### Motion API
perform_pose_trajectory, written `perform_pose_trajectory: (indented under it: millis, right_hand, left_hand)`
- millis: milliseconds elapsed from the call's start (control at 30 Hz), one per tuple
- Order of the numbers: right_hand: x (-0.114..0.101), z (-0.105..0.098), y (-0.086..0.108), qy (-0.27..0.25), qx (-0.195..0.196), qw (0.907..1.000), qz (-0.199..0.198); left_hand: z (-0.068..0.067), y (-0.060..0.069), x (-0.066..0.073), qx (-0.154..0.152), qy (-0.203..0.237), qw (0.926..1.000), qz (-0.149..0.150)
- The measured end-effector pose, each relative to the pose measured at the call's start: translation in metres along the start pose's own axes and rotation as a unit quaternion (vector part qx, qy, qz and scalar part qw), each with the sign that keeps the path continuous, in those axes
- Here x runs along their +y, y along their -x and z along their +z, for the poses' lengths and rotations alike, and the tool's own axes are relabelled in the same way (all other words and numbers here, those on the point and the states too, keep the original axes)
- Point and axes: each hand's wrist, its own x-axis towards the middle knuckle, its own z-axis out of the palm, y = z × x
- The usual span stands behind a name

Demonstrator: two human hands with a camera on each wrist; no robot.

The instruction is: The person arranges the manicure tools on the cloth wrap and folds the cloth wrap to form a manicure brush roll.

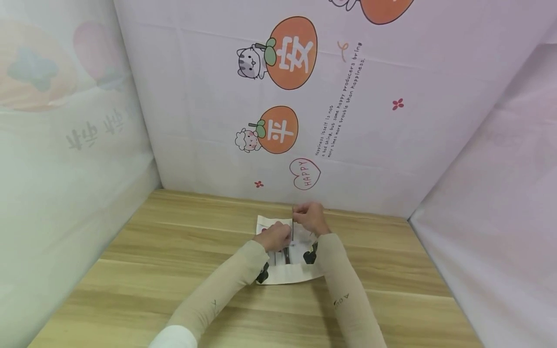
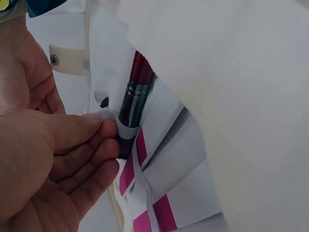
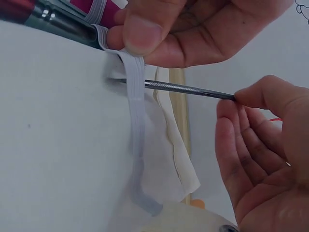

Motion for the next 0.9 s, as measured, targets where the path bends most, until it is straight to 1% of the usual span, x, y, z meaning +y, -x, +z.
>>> perform_pose_trajectory:
  millis: [67, 133, 167, 233, 400, 467, 533, 567, 600, 700, 800, 833, 900]
  right_hand:
    - [0.003, 0.0, 0.0, 0.008, -0.015, 0.9998, 0.005]
    - [0.005, 0.0, -0.001, 0.015, -0.035, 0.9992, 0.015]
    - [0.006, -0.001, -0.001, 0.02, -0.047, 0.9985, 0.017]
    - [0.006, -0.003, -0.002, 0.038, -0.071, 0.9966, 0.016]
    - [0.004, -0.008, -0.001, 0.08, -0.118, 0.9898, 0.002]
    - [0.003, -0.01, 0.0, 0.097, -0.133, 0.9863, 0.009]
    - [0.001, -0.011, 0.001, 0.118, -0.148, 0.9816, 0.026]
    - [0.001, -0.012, 0.002, 0.13, -0.157, 0.9785, 0.035]
    - [0.0, -0.012, 0.002, 0.14, -0.164, 0.9757, 0.042]
    - [-0.002, -0.014, 0.005, 0.16, -0.187, 0.9674, 0.059]
    - [-0.003, -0.016, 0.008, 0.166, -0.203, 0.9628, 0.067]
    - [-0.004, -0.016, 0.008, 0.169, -0.206, 0.9614, 0.069]
    - [-0.005, -0.017, 0.01, 0.17, -0.212, 0.9597, 0.073]
  left_hand:
    - [0.007, -0.006, -0.007, -0.001, 0.009, 0.9999, -0.004]
    - [0.008, -0.008, -0.008, -0.004, 0.014, 0.9999, -0.006]
    - [0.009, -0.009, -0.01, -0.001, 0.015, 0.9999, -0.006]
    - [0.01, -0.009, -0.011, 0.0, 0.02, 0.9998, -0.004]
    - [0.011, -0.01, -0.014, 0.006, 0.031, 0.9995, 0.002]
    - [0.012, -0.01, -0.014, 0.008, 0.037, 0.9993, 0.001]
    - [0.013, -0.01, -0.014, 0.008, 0.042, 0.9991, -0.002]
    - [0.013, -0.01, -0.013, 0.007, 0.04, 0.9992, -0.004]
    - [0.009, -0.004, -0.006, 0.013, 0.026, 0.9996, -0.005]
    - [0.004, 0.002, 0.001, 0.018, 0.013, 0.9997, -0.003]
    - [-0.006, 0.011, 0.013, 0.019, -0.002, 0.9998, -0.002]
    - [-0.007, 0.009, 0.011, 0.013, 0.005, 0.9999, -0.001]
    - [-0.016, 0.016, 0.02, 0.011, 0.004, 0.9999, -0.004]
